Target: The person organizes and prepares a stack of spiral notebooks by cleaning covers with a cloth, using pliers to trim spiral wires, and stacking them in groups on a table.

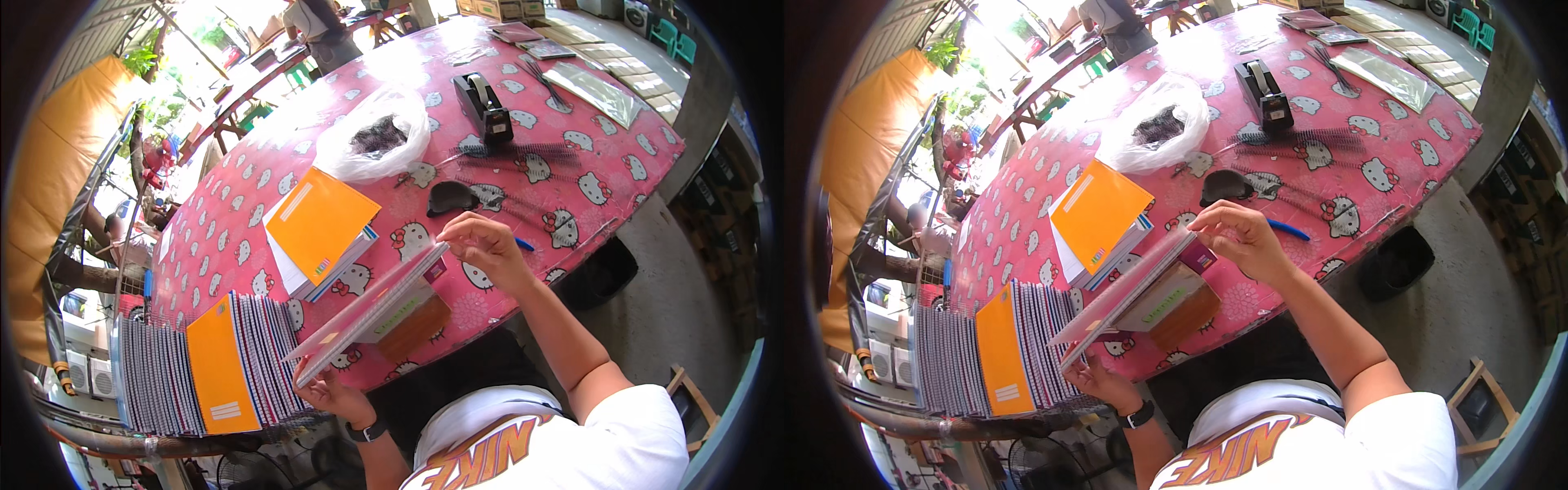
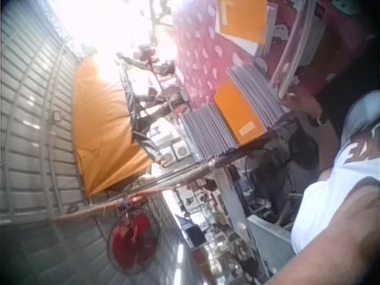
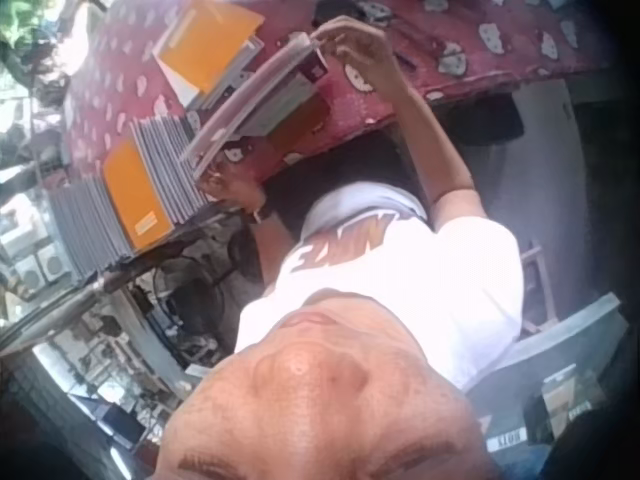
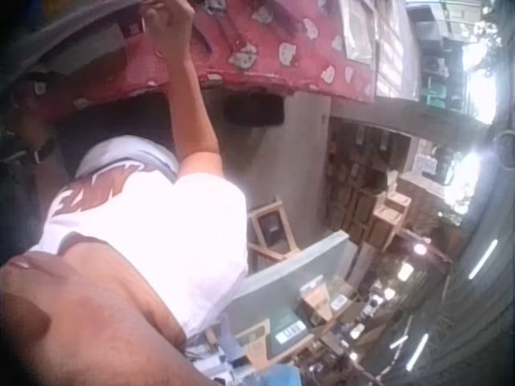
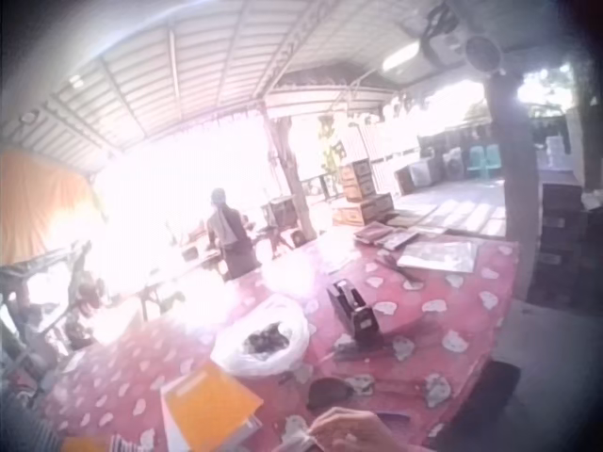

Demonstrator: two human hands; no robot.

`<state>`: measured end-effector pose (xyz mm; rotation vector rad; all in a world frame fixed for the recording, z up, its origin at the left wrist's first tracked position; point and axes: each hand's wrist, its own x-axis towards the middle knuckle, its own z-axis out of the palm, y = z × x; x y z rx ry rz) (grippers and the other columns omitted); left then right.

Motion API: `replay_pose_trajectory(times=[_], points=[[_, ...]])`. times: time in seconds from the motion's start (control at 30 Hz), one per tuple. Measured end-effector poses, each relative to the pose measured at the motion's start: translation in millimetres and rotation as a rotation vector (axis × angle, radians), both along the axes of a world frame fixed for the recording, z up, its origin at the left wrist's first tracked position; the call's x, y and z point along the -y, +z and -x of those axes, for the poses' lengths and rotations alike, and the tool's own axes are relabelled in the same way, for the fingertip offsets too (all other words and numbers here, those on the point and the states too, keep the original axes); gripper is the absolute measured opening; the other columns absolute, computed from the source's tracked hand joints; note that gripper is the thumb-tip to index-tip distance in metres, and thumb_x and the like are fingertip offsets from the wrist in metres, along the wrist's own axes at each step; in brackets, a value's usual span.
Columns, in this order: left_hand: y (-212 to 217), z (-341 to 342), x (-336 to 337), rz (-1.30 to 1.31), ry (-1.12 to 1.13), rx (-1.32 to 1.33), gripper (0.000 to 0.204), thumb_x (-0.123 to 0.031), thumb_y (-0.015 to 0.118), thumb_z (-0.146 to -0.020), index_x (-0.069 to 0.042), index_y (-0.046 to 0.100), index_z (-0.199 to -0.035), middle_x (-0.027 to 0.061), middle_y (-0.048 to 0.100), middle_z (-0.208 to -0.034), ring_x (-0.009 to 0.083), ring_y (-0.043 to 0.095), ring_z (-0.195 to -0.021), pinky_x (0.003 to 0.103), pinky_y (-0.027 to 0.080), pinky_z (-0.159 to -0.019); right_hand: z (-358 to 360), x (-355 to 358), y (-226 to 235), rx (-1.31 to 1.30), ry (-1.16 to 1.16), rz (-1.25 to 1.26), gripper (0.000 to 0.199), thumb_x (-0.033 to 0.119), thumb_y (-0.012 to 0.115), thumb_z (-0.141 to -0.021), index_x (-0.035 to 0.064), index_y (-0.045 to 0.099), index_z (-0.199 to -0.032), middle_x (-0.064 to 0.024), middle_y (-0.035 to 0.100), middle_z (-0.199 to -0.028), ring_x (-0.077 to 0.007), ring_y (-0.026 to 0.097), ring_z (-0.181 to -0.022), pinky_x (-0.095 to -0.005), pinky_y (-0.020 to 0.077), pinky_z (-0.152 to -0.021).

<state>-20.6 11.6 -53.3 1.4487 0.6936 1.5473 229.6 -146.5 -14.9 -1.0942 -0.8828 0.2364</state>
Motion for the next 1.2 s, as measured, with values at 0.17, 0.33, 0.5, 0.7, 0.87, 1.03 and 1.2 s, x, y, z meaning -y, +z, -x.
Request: replay_pose_trajectory(times=[0.17,0.33,0.5,0.7,0.87,1.03,1.2], points=[[3,1,5,-0.124,0.059,-0.015,0.042,-0.013,0.064,-0.081,-0.003,0.043,-0.116,0.0106,0.045,-0.115,0.0224,0.042,-0.111,0.038,0.033,-0.098,-13,12,21,0.402,-0.003,0.118,0.017,-0.001,0.064,-0.075,0.0041,0.067,-0.091,-0.0054,0.064,-0.083,-0.0129,0.06,-0.072,-0.0251,0.0475,-0.063],[29,12,23,-0.593,0.262,-0.352,0.054,-0.021,0.062,-0.081,0.001,0.036,-0.124,0.0163,0.036,-0.132,0.0305,0.031,-0.126,0.046,0.022,-0.105,-19,19,28,0.511,-0.014,0.201,0.016,-0.002,0.065,-0.074,0.0033,0.067,-0.089,-0.0056,0.065,-0.079,-0.0119,0.061,-0.071,-0.0255,0.0483,-0.063],[60,-13,59,-0.766,0.12,-1.049,0.048,-0.025,0.06,-0.08,-0.012,0.05,-0.125,0.0163,0.035,-0.14,0.0362,0.02,-0.134,0.054,0.006,-0.106,-26,15,41,0.454,0.04,0.304,0.012,-0.002,0.064,-0.078,0.002,0.065,-0.088,-0.0057,0.065,-0.077,-0.0095,0.061,-0.068,-0.0232,0.0483,-0.061],[36,-12,59,-0.697,0.078,-0.91,0.025,-0.019,0.062,-0.076,-0.02,0.067,-0.1,0.0049,0.045,-0.135,0.0335,0.025,-0.133,0.055,-0.008,-0.106,-36,-10,50,0.258,0.149,0.35,0.006,0.0,0.061,-0.082,-0.0008,0.063,-0.088,-0.0022,0.064,-0.073,-0.0049,0.058,-0.067,-0.0219,0.0477,-0.06],[26,-3,64,-0.751,0.084,-0.838,0.022,-0.017,0.061,-0.077,-0.018,0.066,-0.099,0.0038,0.054,-0.125,0.0332,0.037,-0.126,0.053,-0.006,-0.107,-44,-21,45,0.247,0.136,0.365,0.007,0.005,0.062,-0.083,0.0,0.063,-0.087,-0.0014,0.064,-0.074,-0.0035,0.057,-0.066,-0.0221,0.0474,-0.059],[51,11,65,-0.396,0.07,-0.77,0.026,-0.012,0.058,-0.082,-0.007,0.058,-0.107,0.0072,0.064,-0.101,0.025,0.058,-0.101,0.047,0.006,-0.108,-28,-27,42,0.263,-0.06,0.348,0.009,0.009,0.064,-0.082,0.0014,0.062,-0.086,-0.0027,0.064,-0.073,-0.0051,0.06,-0.067,-0.022,0.0492,-0.058],[65,27,15,-0.026,0.073,-0.658,0.043,-0.012,0.063,-0.081,-0.003,0.052,-0.121,0.0083,0.063,-0.092,0.0213,0.058,-0.084,0.042,0.036,-0.09,-16,-20,28,0.248,-0.114,0.297,0.009,0.009,0.065,-0.081,0.0011,0.062,-0.084,-0.0028,0.063,-0.072,-0.0065,0.06,-0.067,-0.0225,0.0501,-0.06]])
